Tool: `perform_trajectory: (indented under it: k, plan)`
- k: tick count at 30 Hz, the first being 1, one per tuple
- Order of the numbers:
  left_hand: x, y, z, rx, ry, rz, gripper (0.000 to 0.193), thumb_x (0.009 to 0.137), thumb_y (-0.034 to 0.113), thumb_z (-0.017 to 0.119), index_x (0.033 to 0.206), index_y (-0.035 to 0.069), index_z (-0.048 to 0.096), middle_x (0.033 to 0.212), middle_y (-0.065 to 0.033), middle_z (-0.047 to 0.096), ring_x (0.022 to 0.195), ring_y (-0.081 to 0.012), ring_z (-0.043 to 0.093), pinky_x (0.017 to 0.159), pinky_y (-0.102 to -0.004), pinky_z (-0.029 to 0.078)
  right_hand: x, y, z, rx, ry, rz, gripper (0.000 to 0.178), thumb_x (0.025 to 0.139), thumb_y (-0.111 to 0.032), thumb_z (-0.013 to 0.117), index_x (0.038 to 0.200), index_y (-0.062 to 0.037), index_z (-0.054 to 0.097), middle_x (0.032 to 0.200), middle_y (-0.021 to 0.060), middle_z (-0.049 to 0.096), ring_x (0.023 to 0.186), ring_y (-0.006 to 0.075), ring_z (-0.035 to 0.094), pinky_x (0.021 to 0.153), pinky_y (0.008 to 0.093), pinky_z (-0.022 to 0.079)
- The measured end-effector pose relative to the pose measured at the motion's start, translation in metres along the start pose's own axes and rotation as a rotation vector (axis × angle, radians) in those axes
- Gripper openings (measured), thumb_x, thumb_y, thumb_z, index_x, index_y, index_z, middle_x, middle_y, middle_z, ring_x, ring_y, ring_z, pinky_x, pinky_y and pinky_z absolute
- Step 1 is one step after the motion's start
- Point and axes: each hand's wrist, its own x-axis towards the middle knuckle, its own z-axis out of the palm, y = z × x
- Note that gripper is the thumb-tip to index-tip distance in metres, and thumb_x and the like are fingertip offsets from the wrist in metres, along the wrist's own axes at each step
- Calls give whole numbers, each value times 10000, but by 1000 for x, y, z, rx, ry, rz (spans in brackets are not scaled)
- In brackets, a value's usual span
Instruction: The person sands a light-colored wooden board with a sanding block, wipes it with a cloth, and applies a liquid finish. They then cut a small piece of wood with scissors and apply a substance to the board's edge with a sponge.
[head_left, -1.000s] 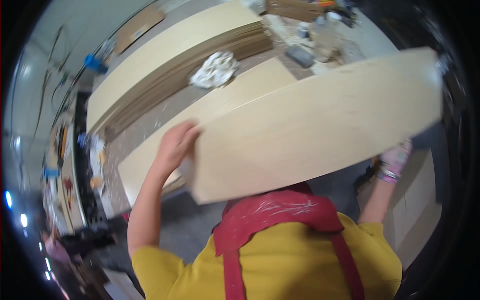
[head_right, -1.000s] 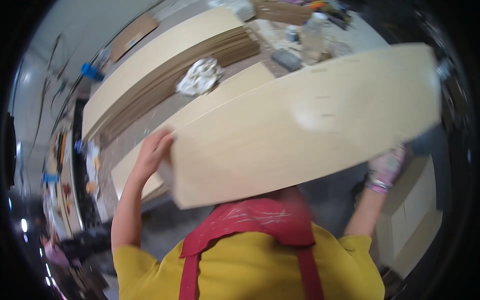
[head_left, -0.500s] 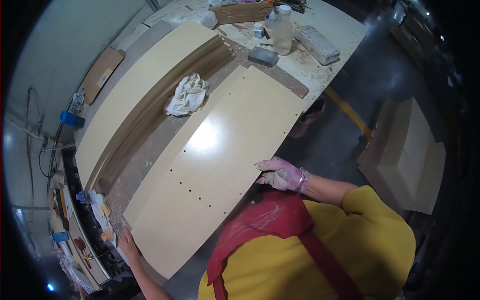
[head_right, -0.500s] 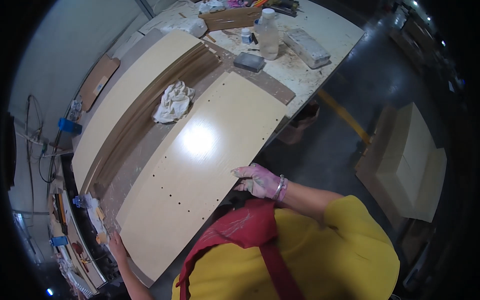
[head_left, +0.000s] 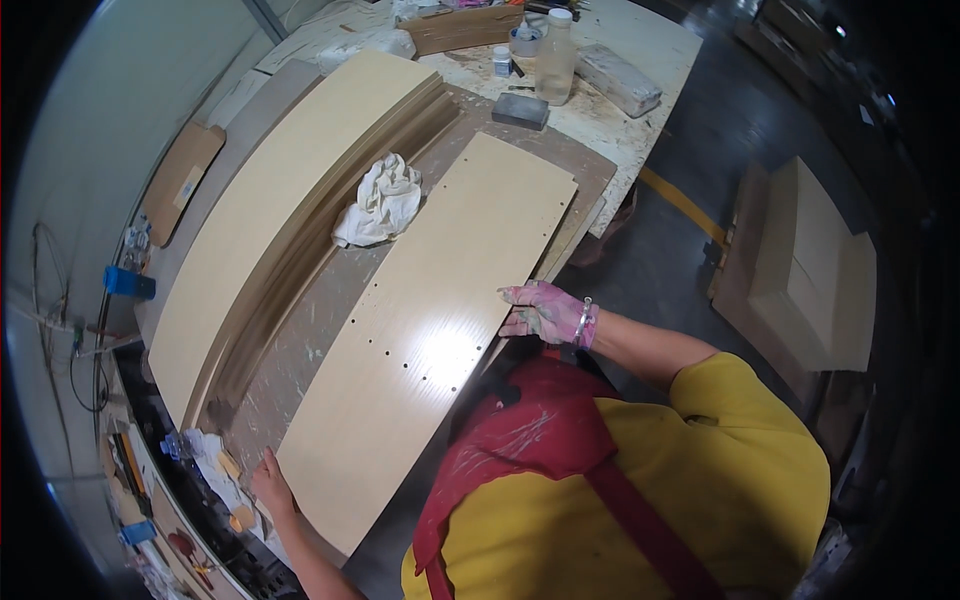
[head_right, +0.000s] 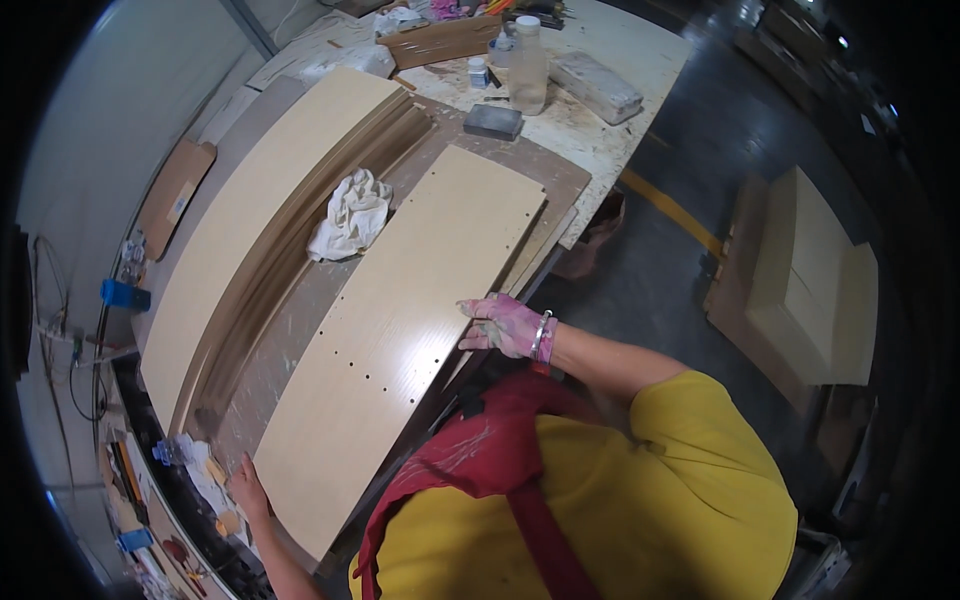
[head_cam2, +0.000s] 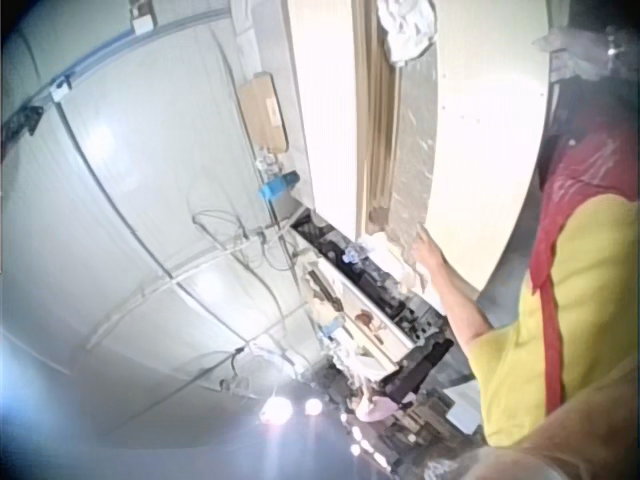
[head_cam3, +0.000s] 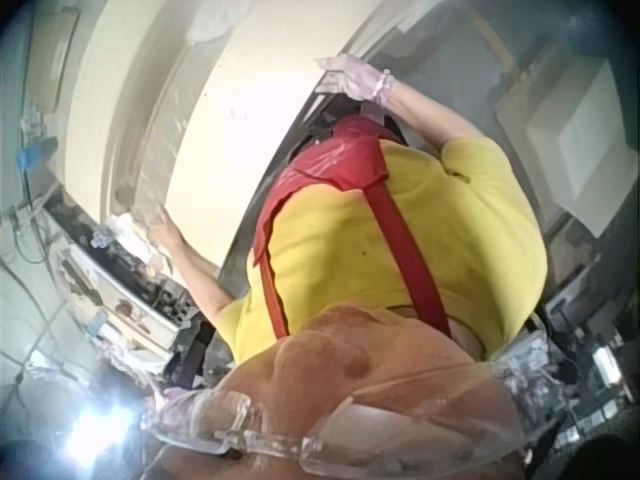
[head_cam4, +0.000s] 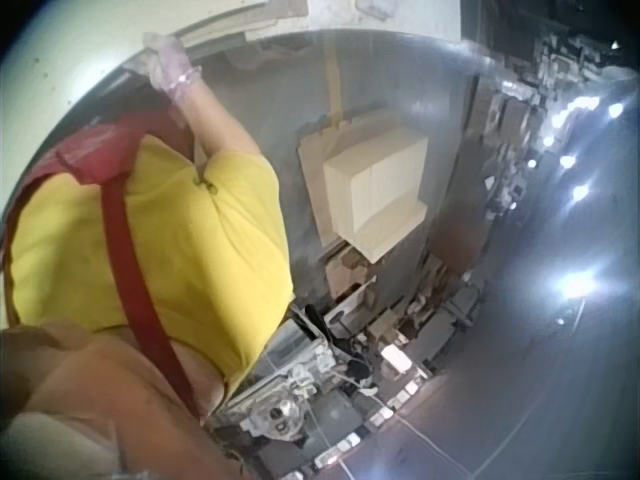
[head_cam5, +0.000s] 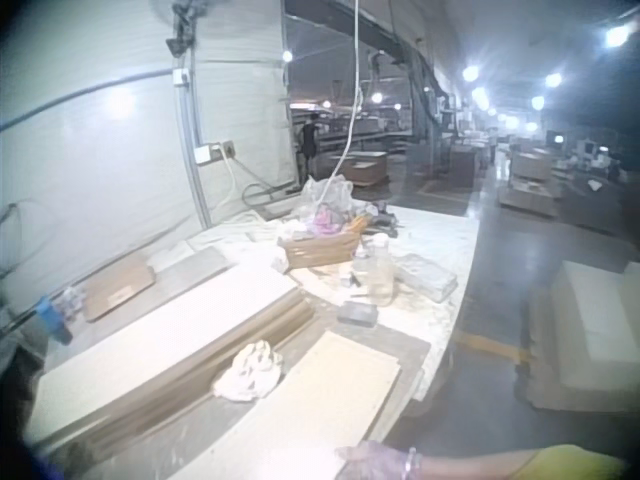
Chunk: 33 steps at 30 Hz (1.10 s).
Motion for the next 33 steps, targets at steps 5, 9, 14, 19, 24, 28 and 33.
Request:
perform_trajectory:
  k: [5, 9, 14, 19, 24, 28, 33]
  plan:
    - [31, 5, 14, -127, -39, 66, 481, 949, 394, 476, 863, -52, 633, 726, -265, 593, 704, -425, 594, 638, -484, 436, -3, -25, 13, -401, 108, 85, 357, 905, -326, 621, 1046, -1, 584, 896, 109, 620, 822, 246, 674, 678, 318, 565]
    - [20, 0, -2, -124, 22, 220, 324, 938, 263, 528, 1095, -14, 589, 1052, -257, 586, 969, -392, 572, 833, -439, 439, 4, -66, 2, -1524, 81, -281, 371, 904, -404, 580, 954, -40, 630, 760, 94, 693, 661, 206, 672, 614, 288, 542]
    - [-9, -110, 23, -360, 189, -246, 456, 976, 292, 472, 1296, -33, 481, 1209, -188, 576, 1120, -299, 543, 980, -375, 402, 34, -156, -26, -1403, 530, -888, 319, 932, -167, 522, 1204, -2, 537, 1184, 164, 582, 1105, 262, 546, 967, 349, 417]
    - [-79, -119, 31, -563, -60, -657, 518, 942, 396, 516, 1223, -38, 556, 1038, -138, 656, 901, -239, 608, 808, -337, 469, 106, -214, -160, -1480, 606, -623, 698, 852, -486, 613, 1293, 42, 493, 1239, 196, 580, 1150, 282, 541, 985, 338, 397]
    - [-96, -103, 54, -538, -58, -564, 442, 921, 370, 556, 1027, -52, 638, 832, -179, 666, 766, -237, 609, 717, -354, 468, 118, -211, -140, -1586, 677, -559, 671, 845, -498, 621, 1234, 43, 546, 1158, 192, 622, 1088, 287, 573, 949, 337, 420]
    - [-93, -80, 51, -496, 49, -534, 408, 889, 339, 609, 975, -58, 634, 769, -215, 639, 707, -273, 609, 677, -366, 461, 115, -200, -117, -1623, 758, -579, 636, 850, -486, 622, 1204, 40, 569, 1118, 179, 632, 1030, 264, 580, 904, 343, 431]
    - [-81, -95, 67, -457, 126, -471, 407, 873, 324, 631, 1006, -61, 628, 796, -178, 646, 707, -256, 586, 681, -370, 459, 107, -201, -147, -1485, 704, -564, 555, 867, -433, 621, 1150, 44, 592, 1063, 150, 645, 969, 220, 576, 864, 324, 435]
